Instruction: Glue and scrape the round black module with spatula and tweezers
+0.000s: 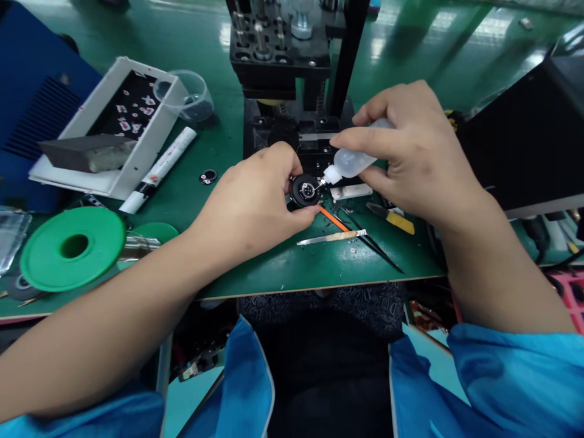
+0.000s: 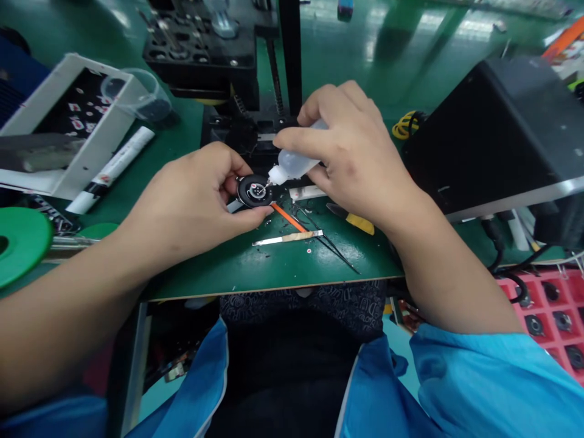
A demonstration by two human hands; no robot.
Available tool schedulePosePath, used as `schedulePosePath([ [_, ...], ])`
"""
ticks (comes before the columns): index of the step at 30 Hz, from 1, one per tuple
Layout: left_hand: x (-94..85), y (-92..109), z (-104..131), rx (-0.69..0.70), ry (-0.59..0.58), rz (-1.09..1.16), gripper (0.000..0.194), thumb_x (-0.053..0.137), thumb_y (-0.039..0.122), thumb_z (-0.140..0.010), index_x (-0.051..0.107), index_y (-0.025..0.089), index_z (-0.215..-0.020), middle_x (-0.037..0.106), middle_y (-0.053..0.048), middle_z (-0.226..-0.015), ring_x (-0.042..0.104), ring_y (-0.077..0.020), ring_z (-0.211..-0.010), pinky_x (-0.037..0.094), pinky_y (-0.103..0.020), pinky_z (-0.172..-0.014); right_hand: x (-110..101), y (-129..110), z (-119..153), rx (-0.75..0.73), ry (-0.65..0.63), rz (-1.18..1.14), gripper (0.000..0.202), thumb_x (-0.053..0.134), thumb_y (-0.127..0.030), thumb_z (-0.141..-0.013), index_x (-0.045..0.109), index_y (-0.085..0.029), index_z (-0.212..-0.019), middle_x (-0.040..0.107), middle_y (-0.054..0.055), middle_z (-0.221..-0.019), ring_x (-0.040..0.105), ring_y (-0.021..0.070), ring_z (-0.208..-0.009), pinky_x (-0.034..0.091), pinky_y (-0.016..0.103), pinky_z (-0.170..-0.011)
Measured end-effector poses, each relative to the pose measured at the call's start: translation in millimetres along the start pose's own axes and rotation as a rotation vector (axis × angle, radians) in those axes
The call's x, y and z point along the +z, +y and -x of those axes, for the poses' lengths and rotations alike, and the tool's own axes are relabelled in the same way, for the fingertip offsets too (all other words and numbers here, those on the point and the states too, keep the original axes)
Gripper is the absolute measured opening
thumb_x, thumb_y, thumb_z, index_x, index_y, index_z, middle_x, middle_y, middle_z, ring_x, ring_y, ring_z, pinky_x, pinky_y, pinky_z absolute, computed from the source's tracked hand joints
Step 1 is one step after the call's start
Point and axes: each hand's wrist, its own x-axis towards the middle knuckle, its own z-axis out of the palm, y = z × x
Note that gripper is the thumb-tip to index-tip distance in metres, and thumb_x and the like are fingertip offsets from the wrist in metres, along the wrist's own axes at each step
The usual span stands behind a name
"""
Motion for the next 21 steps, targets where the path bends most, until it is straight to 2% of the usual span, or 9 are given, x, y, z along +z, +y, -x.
schedulePosePath([
  [5, -2.1, 4, 1, -0.048, -0.011, -0.025, 0.042, 0.087, 0.025, -0.077, 0.054, 0.03, -0.103, 0.061, -0.003, -0.095, 0.071, -0.0349, -0.094, 0.06, -0.054, -0.087, 2, 3, -2, 0.066, 0.01, -0.098, 0.043, 0.056, -0.04, -0.123, 0.092, -0.051, -0.144, 0.084, 0.012, -0.144, 0.075, 0.0427, -0.133, 0.057, 0.067, -0.112],
  [8, -3.3, 8, 2, -0.038, -0.001, -0.091, 0.041, 0.087, 0.021, -0.082, 0.055, 0.029, -0.107, 0.064, -0.004, -0.099, 0.075, -0.0353, -0.099, 0.063, -0.053, -0.09, 4, 7, -3, 0.001, 0.018, -0.092, 0.047, 0.053, -0.035, -0.122, 0.092, -0.041, -0.149, 0.084, 0.016, -0.138, 0.076, 0.0414, -0.127, 0.058, 0.063, -0.107],
  [10, -3.4, 8, 2, -0.018, 0.019, -0.147, 0.041, 0.087, 0.017, -0.085, 0.056, 0.028, -0.109, 0.067, -0.005, -0.103, 0.079, -0.0362, -0.105, 0.065, -0.053, -0.094, 4, 7, -3, 0.019, 0.02, -0.089, 0.044, 0.061, -0.032, -0.118, 0.09, -0.036, -0.151, 0.083, 0.016, -0.138, 0.076, 0.0408, -0.128, 0.059, 0.062, -0.109],
  [13, -3.3, 7, 3, 0.002, 0.041, -0.169, 0.039, 0.087, 0.015, -0.089, 0.057, 0.027, -0.112, 0.072, -0.006, -0.112, 0.081, -0.0376, -0.119, 0.07, -0.053, -0.105, 1, 1, -3, 0.129, 0.026, -0.125, 0.04, 0.077, -0.029, -0.111, 0.089, -0.035, -0.148, 0.082, 0.015, -0.143, 0.076, 0.0415, -0.136, 0.058, 0.065, -0.121],
  [15, -3.5, 4, 4, 0.028, 0.053, -0.15, 0.037, 0.087, 0.017, -0.093, 0.059, 0.027, -0.115, 0.074, -0.007, -0.117, 0.081, -0.0375, -0.126, 0.071, -0.053, -0.111, 0, -2, -2, 0.167, 0.028, -0.163, 0.039, 0.08, -0.028, -0.108, 0.088, -0.035, -0.145, 0.082, 0.015, -0.144, 0.076, 0.0423, -0.138, 0.058, 0.066, -0.123],
  [18, -3.6, 0, 5, 0.064, 0.066, -0.147, 0.034, 0.087, 0.02, -0.096, 0.062, 0.027, -0.119, 0.076, -0.007, -0.121, 0.081, -0.0368, -0.127, 0.072, -0.054, -0.114, 1, -2, -2, 0.171, 0.021, -0.209, 0.037, 0.08, -0.028, -0.106, 0.087, -0.037, -0.141, 0.082, 0.013, -0.144, 0.076, 0.0424, -0.139, 0.059, 0.066, -0.122],
  [21, -3.1, -3, 6, 0.078, 0.075, -0.138, 0.033, 0.087, 0.024, -0.097, 0.063, 0.027, -0.12, 0.076, -0.006, -0.119, 0.082, -0.0356, -0.121, 0.074, -0.054, -0.113, 4, 1, -4, 0.117, -0.008, -0.19, 0.037, 0.075, -0.026, -0.105, 0.09, -0.036, -0.137, 0.083, 0.013, -0.132, 0.075, 0.0409, -0.13, 0.057, 0.063, -0.116],
])
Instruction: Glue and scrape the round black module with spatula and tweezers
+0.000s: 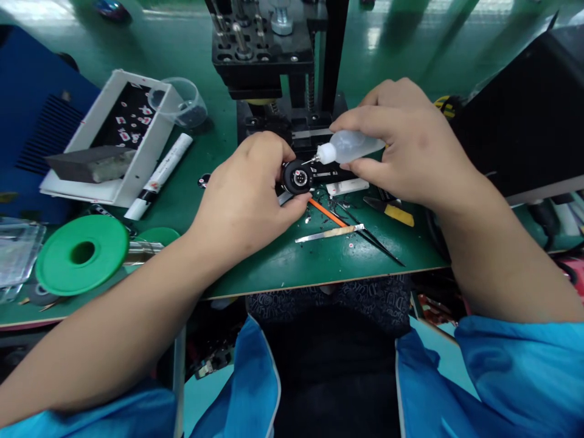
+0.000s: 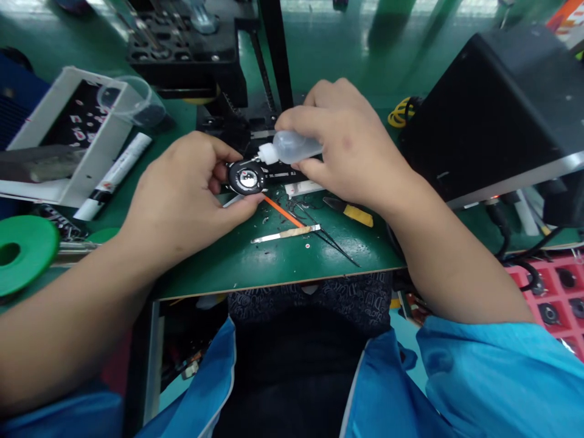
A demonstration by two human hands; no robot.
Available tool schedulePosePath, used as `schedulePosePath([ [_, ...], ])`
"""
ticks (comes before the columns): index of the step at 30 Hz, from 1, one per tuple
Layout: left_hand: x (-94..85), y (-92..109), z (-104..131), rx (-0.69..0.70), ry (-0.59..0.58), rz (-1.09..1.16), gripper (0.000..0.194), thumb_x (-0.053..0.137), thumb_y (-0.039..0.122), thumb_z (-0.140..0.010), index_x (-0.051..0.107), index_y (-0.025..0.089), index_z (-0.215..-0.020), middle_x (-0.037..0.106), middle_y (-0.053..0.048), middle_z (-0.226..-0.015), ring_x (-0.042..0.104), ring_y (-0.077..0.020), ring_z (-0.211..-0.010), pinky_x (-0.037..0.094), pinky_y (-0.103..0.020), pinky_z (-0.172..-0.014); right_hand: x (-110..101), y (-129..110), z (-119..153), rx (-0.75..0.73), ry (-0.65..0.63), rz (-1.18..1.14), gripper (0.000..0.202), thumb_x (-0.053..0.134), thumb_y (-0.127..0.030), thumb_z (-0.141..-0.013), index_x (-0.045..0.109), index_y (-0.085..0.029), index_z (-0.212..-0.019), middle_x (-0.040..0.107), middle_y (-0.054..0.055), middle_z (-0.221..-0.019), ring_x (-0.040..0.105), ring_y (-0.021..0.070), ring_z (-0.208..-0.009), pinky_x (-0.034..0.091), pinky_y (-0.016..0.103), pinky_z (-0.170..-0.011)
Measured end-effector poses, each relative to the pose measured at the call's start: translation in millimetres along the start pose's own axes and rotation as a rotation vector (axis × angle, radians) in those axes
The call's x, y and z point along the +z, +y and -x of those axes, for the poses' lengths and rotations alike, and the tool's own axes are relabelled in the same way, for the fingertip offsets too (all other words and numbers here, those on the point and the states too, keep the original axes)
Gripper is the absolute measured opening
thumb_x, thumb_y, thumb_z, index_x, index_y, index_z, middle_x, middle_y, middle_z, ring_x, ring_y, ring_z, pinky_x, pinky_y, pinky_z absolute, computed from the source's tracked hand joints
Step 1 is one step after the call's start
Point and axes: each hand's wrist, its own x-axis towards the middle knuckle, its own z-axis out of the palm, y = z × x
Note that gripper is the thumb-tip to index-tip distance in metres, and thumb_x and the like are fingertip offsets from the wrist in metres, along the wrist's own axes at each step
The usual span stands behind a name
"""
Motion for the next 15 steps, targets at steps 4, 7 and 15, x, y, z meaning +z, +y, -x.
schedulePosePath([
  [4, 1.6, -1.6, 0.0, 0.0, 0.014, 0.088, 0.032, 0.087, 0.028, -0.096, 0.064, 0.027, -0.118, 0.075, -0.005, -0.114, 0.081, -0.0347, -0.121, 0.074, -0.056, -0.115, 3.6, 5.4, -1.4, -0.027, 0.025, 0.084, 0.042, 0.074, -0.027, -0.104, 0.094, -0.036, -0.14, 0.083, 0.014, -0.131, 0.072, 0.0419, -0.123, 0.056, 0.06, -0.109],
  [7, 2.1, -1.8, -0.8, 0.008, 0.014, 0.172, 0.036, 0.092, 0.031, -0.091, 0.063, 0.028, -0.113, 0.073, -0.005, -0.108, 0.079, -0.035, -0.121, 0.074, -0.056, -0.114, 2.7, 7.6, -1.2, -0.035, 0.023, 0.112, 0.044, 0.07, -0.026, -0.107, 0.095, -0.038, -0.141, 0.083, 0.012, -0.131, 0.074, 0.0414, -0.124, 0.056, 0.059, -0.107],
  [15, 2.1, 0.5, -2.1, -0.019, 0.011, 0.199, 0.034, 0.092, 0.038, -0.091, 0.064, 0.028, -0.107, 0.071, -0.004, -0.104, 0.079, -0.034, -0.109, 0.073, -0.061, -0.11, -5.5, -0.3, -1.9, 0.016, -0.024, 0.21, 0.052, 0.063, -0.017, -0.11, 0.094, -0.042, -0.143, 0.081, 0.013, -0.137, 0.074, 0.0438, -0.133, 0.054, 0.06, -0.105],
])
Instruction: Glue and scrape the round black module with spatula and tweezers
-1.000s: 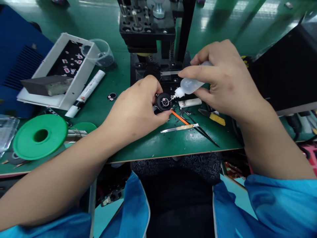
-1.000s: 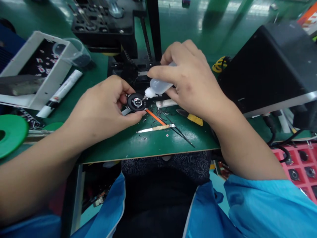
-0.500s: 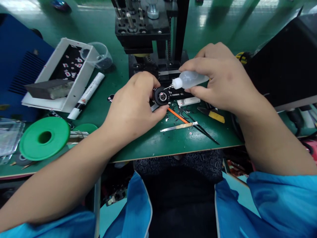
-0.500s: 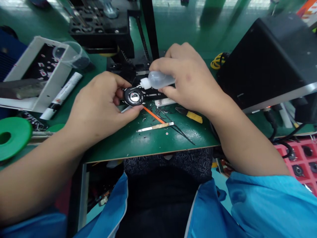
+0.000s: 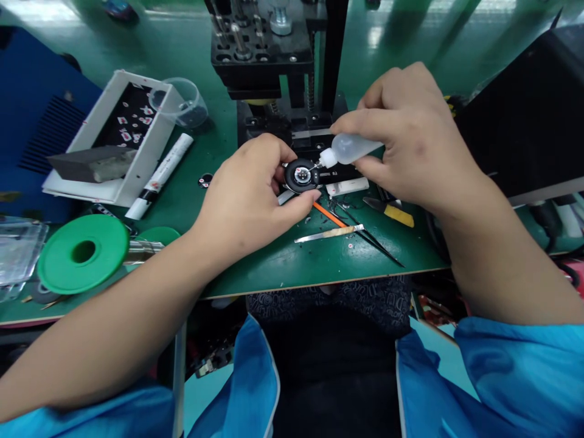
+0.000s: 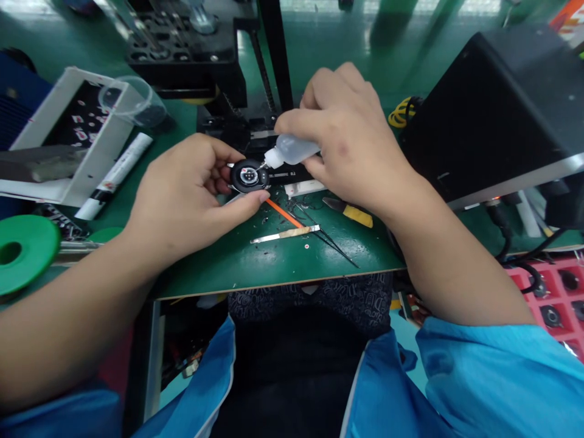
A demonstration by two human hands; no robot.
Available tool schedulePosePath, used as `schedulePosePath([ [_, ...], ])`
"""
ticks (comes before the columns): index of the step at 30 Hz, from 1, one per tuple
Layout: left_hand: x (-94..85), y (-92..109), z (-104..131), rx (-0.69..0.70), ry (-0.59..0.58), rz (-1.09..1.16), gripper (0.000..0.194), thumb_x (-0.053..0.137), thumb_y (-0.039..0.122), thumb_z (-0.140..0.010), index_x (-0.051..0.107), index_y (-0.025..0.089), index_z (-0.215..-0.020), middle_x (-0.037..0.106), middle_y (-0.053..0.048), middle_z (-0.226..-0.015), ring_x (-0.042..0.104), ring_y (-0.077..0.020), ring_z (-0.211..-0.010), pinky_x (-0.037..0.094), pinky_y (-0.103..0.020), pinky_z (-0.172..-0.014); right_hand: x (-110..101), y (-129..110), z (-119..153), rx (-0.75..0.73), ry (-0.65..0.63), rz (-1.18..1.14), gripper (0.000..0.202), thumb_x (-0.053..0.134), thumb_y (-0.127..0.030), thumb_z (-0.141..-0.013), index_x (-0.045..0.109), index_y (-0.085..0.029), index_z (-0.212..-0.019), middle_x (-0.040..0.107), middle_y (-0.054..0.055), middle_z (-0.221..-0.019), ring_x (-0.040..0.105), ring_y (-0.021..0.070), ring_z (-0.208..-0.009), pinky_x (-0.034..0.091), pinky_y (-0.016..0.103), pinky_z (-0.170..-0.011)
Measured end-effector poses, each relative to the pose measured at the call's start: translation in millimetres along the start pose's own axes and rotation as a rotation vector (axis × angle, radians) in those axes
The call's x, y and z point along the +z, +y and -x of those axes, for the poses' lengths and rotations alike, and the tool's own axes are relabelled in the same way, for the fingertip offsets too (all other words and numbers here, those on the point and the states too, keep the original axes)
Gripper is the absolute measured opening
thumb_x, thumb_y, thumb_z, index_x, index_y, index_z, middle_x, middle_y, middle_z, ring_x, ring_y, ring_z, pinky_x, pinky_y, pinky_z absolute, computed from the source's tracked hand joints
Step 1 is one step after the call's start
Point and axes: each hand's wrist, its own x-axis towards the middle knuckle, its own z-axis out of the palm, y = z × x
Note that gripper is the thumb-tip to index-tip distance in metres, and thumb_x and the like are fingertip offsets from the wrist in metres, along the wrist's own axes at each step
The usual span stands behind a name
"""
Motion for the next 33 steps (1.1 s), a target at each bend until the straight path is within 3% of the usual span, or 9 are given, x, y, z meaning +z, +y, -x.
schedulePosePath([
  [8, 0.8, -2, 0, -0.035, -0.004, 0.044, 0.036, 0.092, 0.042, -0.089, 0.066, 0.029, -0.11, 0.073, -0.005, -0.105, 0.077, -0.0309, -0.099, 0.071, -0.056, -0.099, 3, 4, 1, -0.025, 0.032, -0.005, 0.054, 0.065, -0.013, -0.108, 0.095, -0.04, -0.143, 0.081, 0.014, -0.136, 0.074, 0.0411, -0.13, 0.051, 0.058, -0.103],
  [17, 0.3, -5, 0, -0.026, -0.003, 0.036, 0.034, 0.092, 0.044, -0.09, 0.067, 0.03, -0.109, 0.074, -0.004, -0.104, 0.076, -0.0286, -0.094, 0.072, -0.054, -0.093, 6, 6, 3, -0.064, 0.12, 0.004, 0.049, 0.062, -0.015, -0.112, 0.096, -0.038, -0.14, 0.083, 0.016, -0.133, 0.075, 0.0448, -0.128, 0.053, 0.062, -0.103],
  [23, 1.6, -6, 0, -0.018, 0.003, 0.059, 0.033, 0.092, 0.043, -0.091, 0.069, 0.03, -0.111, 0.075, -0.004, -0.104, 0.078, -0.0287, -0.099, 0.071, -0.05, -0.094, 1, 3, 2, -0.05, 0.054, 0.006, 0.049, 0.063, -0.019, -0.112, 0.095, -0.04, -0.143, 0.083, 0.016, -0.135, 0.076, 0.0457, -0.13, 0.053, 0.063, -0.101],
  [26, 1.9, -4, 0, 0.006, 0.012, 0.082, 0.032, 0.09, 0.045, -0.093, 0.07, 0.03, -0.113, 0.079, -0.004, -0.108, 0.078, -0.0281, -0.1, 0.07, -0.049, -0.093, -4, -5, 2, -0.006, 0.066, -0.064, 0.045, 0.071, -0.02, -0.11, 0.094, -0.038, -0.144, 0.083, 0.015, -0.137, 0.076, 0.0431, -0.131, 0.057, 0.062, -0.108],
  [29, 2.5, -2, 0, -0.002, -0.013, 0.195, 0.031, 0.088, 0.045, -0.094, 0.069, 0.031, -0.115, 0.082, -0.002, -0.108, 0.076, -0.0259, -0.093, 0.066, -0.046, -0.081, -7, -10, 2, 0.114, 0.163, -0.186, 0.044, 0.09, -0.021, -0.1, 0.093, -0.028, -0.143, 0.084, 0.017, -0.135, 0.078, 0.0422, -0.133, 0.061, 0.058, -0.112],
  [31, 3.2, -2, 0, -0.016, -0.032, 0.291, 0.035, 0.09, 0.046, -0.092, 0.069, 0.031, -0.116, 0.082, -0.002, -0.106, 0.074, -0.0253, -0.089, 0.063, -0.045, -0.076, -6, -8, 1, 0.198, 0.283, -0.261, 0.039, 0.097, -0.018, -0.092, 0.093, -0.022, -0.13, 0.087, 0.015, -0.128, 0.081, 0.0415, -0.129, 0.064, 0.056, -0.109],
  [33, 4.2, -3, 0, -0.029, -0.02, 0.361, 0.042, 0.095, 0.05, -0.088, 0.07, 0.03, -0.116, 0.082, -0.002, -0.106, 0.073, -0.0253, -0.087, 0.062, -0.046, -0.075, -1, 0, -3, 0.268, 0.4, -0.353, 0.027, 0.096, -0.014, -0.089, 0.085, -0.023, -0.112, 0.088, 0.011, -0.119, 0.081, 0.0368, -0.118, 0.065, 0.052, -0.103],
])
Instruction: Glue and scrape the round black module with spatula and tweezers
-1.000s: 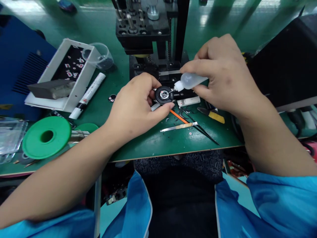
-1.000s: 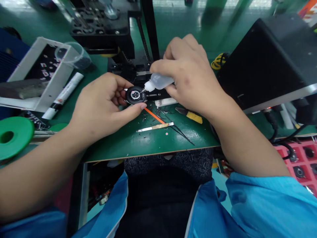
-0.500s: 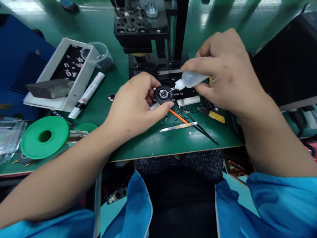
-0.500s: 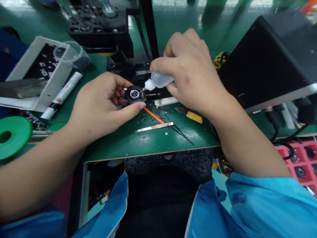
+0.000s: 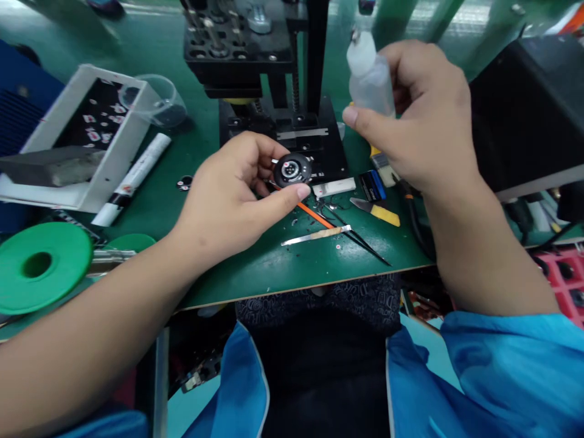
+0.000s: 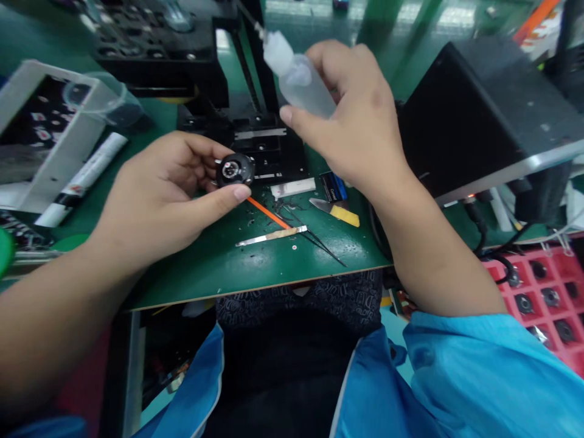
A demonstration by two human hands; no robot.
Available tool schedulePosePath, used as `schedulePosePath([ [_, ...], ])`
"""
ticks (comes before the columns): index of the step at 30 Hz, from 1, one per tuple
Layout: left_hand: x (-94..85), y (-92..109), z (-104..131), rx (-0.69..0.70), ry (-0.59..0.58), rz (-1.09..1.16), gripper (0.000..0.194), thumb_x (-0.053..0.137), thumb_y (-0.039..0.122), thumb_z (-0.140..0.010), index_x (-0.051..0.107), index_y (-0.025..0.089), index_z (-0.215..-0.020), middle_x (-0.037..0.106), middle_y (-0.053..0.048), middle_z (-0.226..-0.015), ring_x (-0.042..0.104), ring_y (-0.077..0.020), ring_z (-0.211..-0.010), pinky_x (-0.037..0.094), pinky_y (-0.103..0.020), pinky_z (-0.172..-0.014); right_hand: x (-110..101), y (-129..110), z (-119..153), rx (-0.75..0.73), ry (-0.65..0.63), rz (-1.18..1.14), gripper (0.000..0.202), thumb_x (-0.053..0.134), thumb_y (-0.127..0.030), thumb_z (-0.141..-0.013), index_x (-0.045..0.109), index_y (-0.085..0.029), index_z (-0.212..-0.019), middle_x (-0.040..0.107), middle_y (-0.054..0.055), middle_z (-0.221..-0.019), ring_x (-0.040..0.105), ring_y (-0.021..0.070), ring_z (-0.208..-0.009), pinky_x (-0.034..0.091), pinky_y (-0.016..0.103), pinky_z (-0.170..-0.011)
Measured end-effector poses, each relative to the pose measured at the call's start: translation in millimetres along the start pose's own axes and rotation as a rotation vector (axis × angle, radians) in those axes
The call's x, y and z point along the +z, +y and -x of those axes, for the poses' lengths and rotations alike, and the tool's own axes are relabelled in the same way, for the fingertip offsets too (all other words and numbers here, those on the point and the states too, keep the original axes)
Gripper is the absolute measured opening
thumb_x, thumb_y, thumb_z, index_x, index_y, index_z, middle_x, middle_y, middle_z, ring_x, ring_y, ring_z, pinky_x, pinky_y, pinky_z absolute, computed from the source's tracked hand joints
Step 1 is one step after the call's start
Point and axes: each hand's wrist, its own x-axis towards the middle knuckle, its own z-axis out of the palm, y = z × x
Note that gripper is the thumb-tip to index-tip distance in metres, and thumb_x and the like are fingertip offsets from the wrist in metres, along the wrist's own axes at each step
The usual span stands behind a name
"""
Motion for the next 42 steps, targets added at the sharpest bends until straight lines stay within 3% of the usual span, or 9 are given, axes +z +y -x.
schedulePosePath([
  [4, 1.3, -3, -3, -0.034, 0.053, 0.108, 0.052, 0.105, 0.049, -0.08, 0.071, 0.03, -0.114, 0.079, -0.003, -0.102, 0.07, -0.0251, -0.084, 0.059, -0.047, -0.074, 11, 29, -11, 0.173, 0.044, -0.021, 0.036, 0.093, -0.008, -0.083, 0.066, -0.031, -0.092, 0.08, 0.0, -0.097, 0.072, 0.027, -0.086, 0.059, 0.046, -0.083],
  [11, 3.6, -6, -6, -0.071, 0.054, 0.265, 0.06, 0.111, 0.038, -0.071, 0.07, 0.031, -0.114, 0.081, -0.001, -0.104, 0.077, -0.0285, -0.099, 0.069, -0.051, -0.091, 27, 67, -23, 0.372, 0.063, 0.241, 0.07, 0.092, 0.006, -0.069, 0.037, -0.034, -0.084, 0.084, 0.002, -0.105, 0.069, 0.0248, -0.093, 0.057, 0.043, -0.083],
  [18, 4.6, -8, -8, -0.085, 0.04, 0.393, 0.058, 0.102, 0.023, -0.066, 0.07, 0.032, -0.113, 0.083, -0.003, -0.113, 0.081, -0.0303, -0.11, 0.072, -0.06, -0.11, 28, 81, -28, 0.434, 0.072, 0.271, 0.06, 0.097, 0.005, -0.073, 0.059, -0.029, -0.105, 0.085, 0.009, -0.115, 0.071, 0.0256, -0.097, 0.057, 0.043, -0.085],
  [20, 5.0, -6, -8, -0.093, 0.027, 0.391, 0.057, 0.101, 0.022, -0.067, 0.069, 0.031, -0.113, 0.082, -0.003, -0.114, 0.082, -0.0304, -0.11, 0.071, -0.06, -0.11, 20, 72, -21, 0.316, -0.041, 0.218, 0.041, 0.098, -0.016, -0.092, 0.064, -0.028, -0.113, 0.083, 0.004, -0.111, 0.072, 0.0245, -0.102, 0.058, 0.042, -0.09],
  [22, 5.2, -4, -7, -0.108, 0.018, 0.399, 0.056, 0.099, 0.021, -0.068, 0.068, 0.03, -0.114, 0.081, -0.003, -0.114, 0.082, -0.0291, -0.109, 0.071, -0.057, -0.109, 11, 56, -11, 0.06, -0.311, 0.094, 0.024, 0.088, -0.039, -0.111, 0.069, -0.028, -0.119, 0.082, 0.003, -0.109, 0.073, 0.0251, -0.11, 0.058, 0.042, -0.097],
  [25, 5.2, -2, -7, -0.15, 0.024, 0.478, 0.058, 0.098, 0.015, -0.065, 0.069, 0.028, -0.113, 0.081, -0.002, -0.109, 0.078, -0.0235, -0.099, 0.071, -0.046, -0.096, 1, 25, 4, -0.064, -0.533, -0.032, 0.028, 0.084, -0.052, -0.114, 0.074, -0.026, -0.119, 0.081, 0.003, -0.109, 0.073, 0.0241, -0.112, 0.056, 0.04, -0.099],
  [29, 6.6, -4, -10, -0.215, 0.028, 0.543, 0.062, 0.1, 0.014, -0.061, 0.067, 0.031, -0.11, 0.078, 0.004, -0.097, 0.072, -0.0191, -0.084, 0.062, -0.038, -0.076, -9, -2, 9, -0.066, -0.748, -0.124, 0.027, 0.082, -0.051, -0.113, 0.079, -0.024, -0.117, 0.081, 0.001, -0.105, 0.073, 0.0217, -0.106, 0.053, 0.036, -0.096],
  [35, 10.7, -9, -13, -0.185, 0.037, 0.557, 0.072, 0.102, 0.017, -0.06, 0.066, 0.034, -0.12, 0.078, 0.003, -0.101, 0.075, -0.022, -0.09, 0.066, -0.042, -0.084, -21, -13, 2, -0.043, -1.077, -0.263, 0.009, 0.083, -0.03, -0.106, 0.08, -0.022, -0.104, 0.079, -0.002, -0.094, 0.07, 0.0151, -0.086, 0.045, 0.031, -0.08],
  [42, 7.8, -7, -10, -0.159, 0.044, 0.428, 0.065, 0.103, 0.033, -0.074, 0.071, 0.03, -0.131, 0.085, -0.004, -0.115, 0.08, -0.0258, -0.097, 0.067, -0.046, -0.083, -22, -22, 1, -0.076, -1.178, -0.142, 0.023, 0.089, -0.023, -0.103, 0.073, -0.022, -0.087, 0.074, -0.004, -0.082, 0.064, 0.0131, -0.076, 0.035, 0.033, -0.071],
])
